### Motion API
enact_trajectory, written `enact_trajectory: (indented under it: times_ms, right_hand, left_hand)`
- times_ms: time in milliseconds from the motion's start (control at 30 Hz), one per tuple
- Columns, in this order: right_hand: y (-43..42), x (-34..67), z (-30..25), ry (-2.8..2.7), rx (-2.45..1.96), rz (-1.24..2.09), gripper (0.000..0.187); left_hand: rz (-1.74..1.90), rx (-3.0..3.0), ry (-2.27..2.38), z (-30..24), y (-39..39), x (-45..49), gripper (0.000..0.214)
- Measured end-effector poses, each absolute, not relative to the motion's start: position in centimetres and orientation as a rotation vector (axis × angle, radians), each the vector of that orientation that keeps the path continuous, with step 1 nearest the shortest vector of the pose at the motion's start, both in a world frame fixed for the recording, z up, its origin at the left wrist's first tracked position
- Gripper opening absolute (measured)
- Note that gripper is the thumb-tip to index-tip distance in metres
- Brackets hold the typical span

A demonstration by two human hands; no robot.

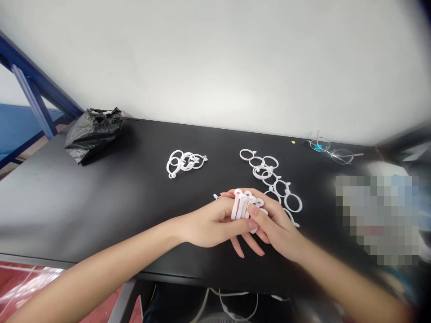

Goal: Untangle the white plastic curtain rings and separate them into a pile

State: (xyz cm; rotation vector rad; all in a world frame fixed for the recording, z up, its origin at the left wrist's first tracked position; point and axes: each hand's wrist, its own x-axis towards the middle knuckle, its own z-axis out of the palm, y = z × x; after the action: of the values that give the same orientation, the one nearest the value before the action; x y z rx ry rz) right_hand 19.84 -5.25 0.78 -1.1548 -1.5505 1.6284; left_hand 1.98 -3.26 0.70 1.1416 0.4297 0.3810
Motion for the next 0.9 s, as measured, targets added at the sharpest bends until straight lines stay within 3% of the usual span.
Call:
enact_trajectory:
  times_ms: [267, 600, 800, 900]
  right_hand:
    - [-5.8, 19.8, 0.3, -1.657, -1.173, 1.555, 0.049]
    - [-4.2, 21.0, 0.5, -1.665, -0.956, 1.643, 0.047]
    - [-2.7, 22.7, 0.6, -1.724, -0.783, 1.798, 0.077]
    - [-2.5, 22.9, 0.5, -1.698, -0.77, 1.839, 0.057]
  left_hand:
    - [0.293, 1.07, 0.381, 0.4, -2.6, 1.6, 0.048]
    - [0.229, 0.988, 0.272, 0.8, -2.2, 1.4, 0.04]
    - [0.246, 0.903, 0.203, 0.6, -1.9, 0.9, 0.035]
    - [0.228, 0.898, 0.163, 0.7, -1.9, 0.7, 0.03]
